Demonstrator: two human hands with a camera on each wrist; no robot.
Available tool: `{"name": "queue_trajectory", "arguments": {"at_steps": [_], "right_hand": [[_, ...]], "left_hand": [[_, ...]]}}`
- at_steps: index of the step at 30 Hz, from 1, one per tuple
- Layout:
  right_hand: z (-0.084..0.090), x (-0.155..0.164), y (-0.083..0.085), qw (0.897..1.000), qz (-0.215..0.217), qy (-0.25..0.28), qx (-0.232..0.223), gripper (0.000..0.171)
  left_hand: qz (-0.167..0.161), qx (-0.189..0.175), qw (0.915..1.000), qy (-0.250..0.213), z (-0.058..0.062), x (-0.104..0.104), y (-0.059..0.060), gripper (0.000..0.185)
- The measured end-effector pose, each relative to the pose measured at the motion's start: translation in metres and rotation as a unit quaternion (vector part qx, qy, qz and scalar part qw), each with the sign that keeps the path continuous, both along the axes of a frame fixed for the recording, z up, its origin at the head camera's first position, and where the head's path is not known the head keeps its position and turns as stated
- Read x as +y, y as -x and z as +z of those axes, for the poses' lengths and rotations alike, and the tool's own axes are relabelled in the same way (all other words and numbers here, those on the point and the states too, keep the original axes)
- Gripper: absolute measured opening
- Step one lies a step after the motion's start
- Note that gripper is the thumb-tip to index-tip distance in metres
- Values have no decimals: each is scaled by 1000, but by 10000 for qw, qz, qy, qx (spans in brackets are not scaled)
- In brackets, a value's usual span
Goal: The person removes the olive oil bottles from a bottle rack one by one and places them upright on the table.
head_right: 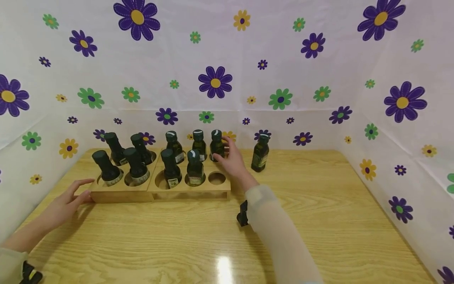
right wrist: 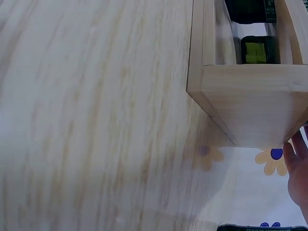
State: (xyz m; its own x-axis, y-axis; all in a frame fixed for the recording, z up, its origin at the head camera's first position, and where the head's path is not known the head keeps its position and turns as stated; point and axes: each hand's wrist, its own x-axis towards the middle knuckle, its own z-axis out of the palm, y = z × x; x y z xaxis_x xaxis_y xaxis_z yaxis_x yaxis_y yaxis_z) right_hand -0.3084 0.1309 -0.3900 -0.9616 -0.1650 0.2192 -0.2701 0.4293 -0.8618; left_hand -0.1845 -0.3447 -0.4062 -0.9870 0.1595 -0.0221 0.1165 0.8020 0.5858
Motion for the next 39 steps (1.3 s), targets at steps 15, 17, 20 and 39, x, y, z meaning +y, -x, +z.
{"name": "queue_trajectory", "arguments": {"at_steps": [15,17,20,39], "right_hand": [[0,-6,4,9999,-49,42,-117,68],[0,-6,5,9999,-48,80,-99,68],[-1,-6,5,10000,-58,66,-41,68],[2,-2,4,9969,-301,-284,665,61]], "left_hand": [[54,-66,9999,-84,-1,-3,-4,54],[61,-63,9999,-79,-1,-4,-4,54],[64,-57,9999,-81,-1,-3,-4,54],[27,-33,9999,-116,1,0,-1,53]]}}
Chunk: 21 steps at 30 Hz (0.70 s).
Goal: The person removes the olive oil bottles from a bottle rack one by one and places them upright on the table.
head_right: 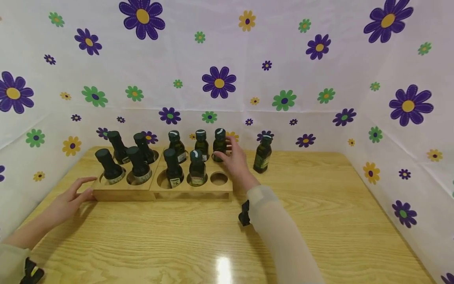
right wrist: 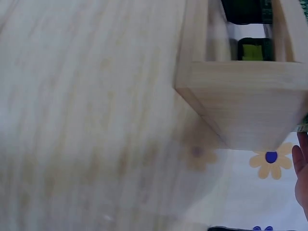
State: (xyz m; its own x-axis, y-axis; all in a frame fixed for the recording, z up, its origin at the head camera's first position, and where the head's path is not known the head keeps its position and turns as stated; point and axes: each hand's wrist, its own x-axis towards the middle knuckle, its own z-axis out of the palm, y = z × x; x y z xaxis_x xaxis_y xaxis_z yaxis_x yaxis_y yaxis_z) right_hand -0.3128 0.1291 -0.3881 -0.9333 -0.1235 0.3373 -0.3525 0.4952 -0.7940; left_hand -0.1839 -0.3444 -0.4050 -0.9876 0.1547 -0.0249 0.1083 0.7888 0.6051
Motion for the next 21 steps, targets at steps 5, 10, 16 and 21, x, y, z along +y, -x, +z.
{"name": "queue_trajectory", "arguments": {"at_steps": [5,10,16,21], "right_hand": [[12,3,0,9997,30,114,191,60],[29,10,-4,9996,67,110,263,63],[46,22,-12,9990,130,32,418,66],[54,37,-18,9991,56,-4,418,68]], "left_hand": [[-8,5,10000,-3,-2,-1,1,53],[-2,14,10000,2,-3,-2,1,53],[3,-10,10000,-1,-3,-1,1,54],[-3,-30,10000,-26,-3,0,0,54]]}}
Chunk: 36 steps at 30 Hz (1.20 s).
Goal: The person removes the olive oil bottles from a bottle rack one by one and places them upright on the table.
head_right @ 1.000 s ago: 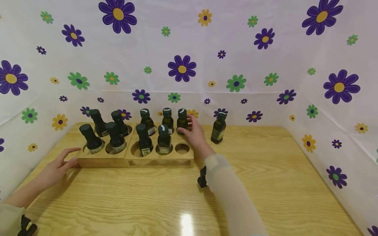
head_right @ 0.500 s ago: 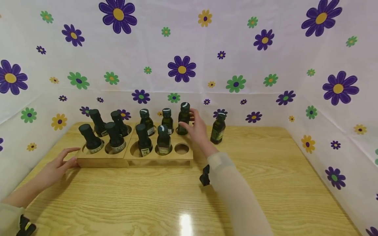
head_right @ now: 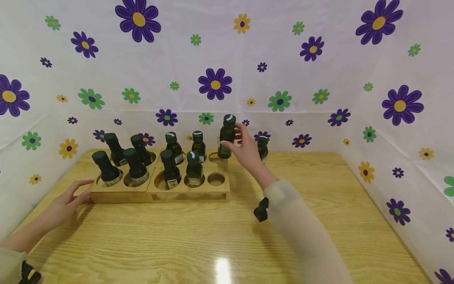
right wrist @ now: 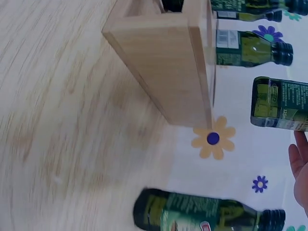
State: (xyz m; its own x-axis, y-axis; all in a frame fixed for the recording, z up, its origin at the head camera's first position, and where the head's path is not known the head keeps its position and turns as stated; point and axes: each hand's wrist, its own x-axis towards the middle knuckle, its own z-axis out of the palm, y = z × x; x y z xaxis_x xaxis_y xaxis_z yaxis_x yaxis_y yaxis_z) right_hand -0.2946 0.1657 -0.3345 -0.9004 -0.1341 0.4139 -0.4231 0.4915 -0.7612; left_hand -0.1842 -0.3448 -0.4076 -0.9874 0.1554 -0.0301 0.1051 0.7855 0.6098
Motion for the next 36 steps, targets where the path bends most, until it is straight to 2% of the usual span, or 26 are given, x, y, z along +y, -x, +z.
{"name": "queue_trajectory", "arguments": {"at_steps": [13,24,32,36], "right_hand": [[8,41,-21,9981,55,-151,602,54],[3,74,-46,9993,166,-80,320,55],[-9,96,-59,9983,-76,-315,487,52],[-11,102,-65,9987,-216,-330,337,53]], "left_hand": [[-12,-15,10000,-37,-1,-2,0,54],[-27,25,10000,4,-1,-2,0,53],[-21,-22,10000,5,1,0,0,53],[-13,-30,10000,23,1,0,0,54]]}}
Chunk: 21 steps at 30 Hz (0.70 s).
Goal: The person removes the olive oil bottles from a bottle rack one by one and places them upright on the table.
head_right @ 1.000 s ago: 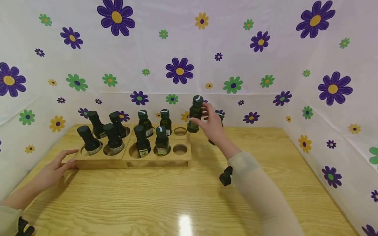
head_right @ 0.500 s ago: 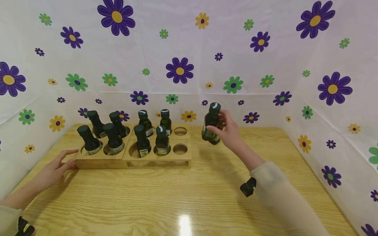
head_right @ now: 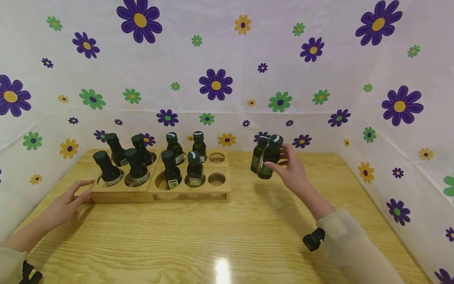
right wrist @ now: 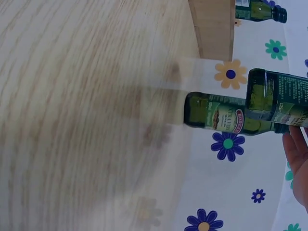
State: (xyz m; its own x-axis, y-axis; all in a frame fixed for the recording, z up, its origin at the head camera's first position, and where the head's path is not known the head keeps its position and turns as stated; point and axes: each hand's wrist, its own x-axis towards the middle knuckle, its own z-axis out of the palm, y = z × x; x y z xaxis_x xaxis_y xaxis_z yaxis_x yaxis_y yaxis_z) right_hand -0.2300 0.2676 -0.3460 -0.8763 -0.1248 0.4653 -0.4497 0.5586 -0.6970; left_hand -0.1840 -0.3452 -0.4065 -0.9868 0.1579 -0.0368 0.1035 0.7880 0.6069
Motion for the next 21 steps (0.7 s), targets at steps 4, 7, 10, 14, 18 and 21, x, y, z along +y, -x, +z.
{"name": "queue_trajectory", "arguments": {"at_steps": [4,7,10,14,18,21], "right_hand": [[-4,7,-1,9997,-144,-5,-195,54],[-10,15,3,9992,-276,-112,-275,56],[-14,20,8,9986,-392,-174,-314,55],[-18,25,15,9977,-515,-174,-408,58],[-21,30,20,9962,-628,-190,-569,64],[-24,33,24,9949,-715,-268,-665,66]], "left_hand": [[-10,-4,10000,24,0,0,-1,54],[-33,17,10000,31,1,1,-1,53],[-44,29,10000,29,1,1,-1,53],[-43,11,10000,31,1,1,-1,53],[-45,29,10000,20,1,1,-1,53],[-47,35,10000,8,2,2,-2,53]]}}
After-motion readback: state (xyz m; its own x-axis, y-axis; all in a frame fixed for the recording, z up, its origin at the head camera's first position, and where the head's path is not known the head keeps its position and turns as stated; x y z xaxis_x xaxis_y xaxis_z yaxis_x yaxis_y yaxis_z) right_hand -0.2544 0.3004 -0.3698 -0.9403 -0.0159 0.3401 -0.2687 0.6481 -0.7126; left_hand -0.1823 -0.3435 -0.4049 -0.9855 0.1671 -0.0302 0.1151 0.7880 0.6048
